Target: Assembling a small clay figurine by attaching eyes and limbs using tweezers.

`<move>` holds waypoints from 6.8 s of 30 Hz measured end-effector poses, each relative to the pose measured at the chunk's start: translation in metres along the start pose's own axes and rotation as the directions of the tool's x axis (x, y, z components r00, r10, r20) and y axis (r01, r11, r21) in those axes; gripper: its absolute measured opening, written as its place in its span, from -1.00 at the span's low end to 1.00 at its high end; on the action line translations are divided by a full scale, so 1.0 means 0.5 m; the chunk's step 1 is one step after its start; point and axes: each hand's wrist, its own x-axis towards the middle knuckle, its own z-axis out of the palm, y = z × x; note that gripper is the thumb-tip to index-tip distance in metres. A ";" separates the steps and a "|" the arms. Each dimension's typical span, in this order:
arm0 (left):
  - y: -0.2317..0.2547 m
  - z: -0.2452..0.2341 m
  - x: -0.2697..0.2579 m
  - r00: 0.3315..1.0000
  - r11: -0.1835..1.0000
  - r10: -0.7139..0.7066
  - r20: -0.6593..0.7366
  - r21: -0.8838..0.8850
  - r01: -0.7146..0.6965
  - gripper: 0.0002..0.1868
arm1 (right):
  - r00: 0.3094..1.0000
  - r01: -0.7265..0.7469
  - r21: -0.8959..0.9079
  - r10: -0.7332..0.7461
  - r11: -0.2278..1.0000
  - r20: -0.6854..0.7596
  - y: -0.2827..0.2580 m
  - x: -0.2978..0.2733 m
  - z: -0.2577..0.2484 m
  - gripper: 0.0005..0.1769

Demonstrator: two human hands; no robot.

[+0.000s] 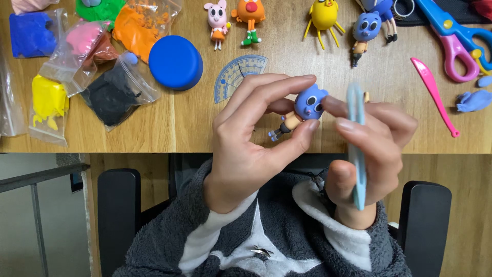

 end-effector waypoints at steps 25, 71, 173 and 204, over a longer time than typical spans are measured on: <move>-0.057 0.062 0.025 0.985 0.826 0.109 0.131 0.539 -0.164 -0.55 | 0.948 -0.129 -0.025 0.116 0.991 -0.296 0.050 -0.012 -0.048 -0.48; -0.070 -0.116 0.000 1.000 0.687 -0.002 -0.025 0.727 0.019 -0.76 | 0.963 -0.244 0.165 0.258 0.956 -0.072 -0.038 -0.010 -0.004 -0.63; -0.026 -0.128 -0.011 0.946 0.919 -0.289 -0.148 -0.320 0.231 -0.79 | 0.973 -0.123 0.152 0.089 0.981 0.213 -0.079 0.007 0.008 -0.87; -0.049 -0.071 0.033 0.974 0.920 -0.211 -0.086 -0.355 0.168 -0.74 | 0.792 -0.168 0.234 0.273 0.958 -0.546 -0.029 -0.077 -0.060 -0.63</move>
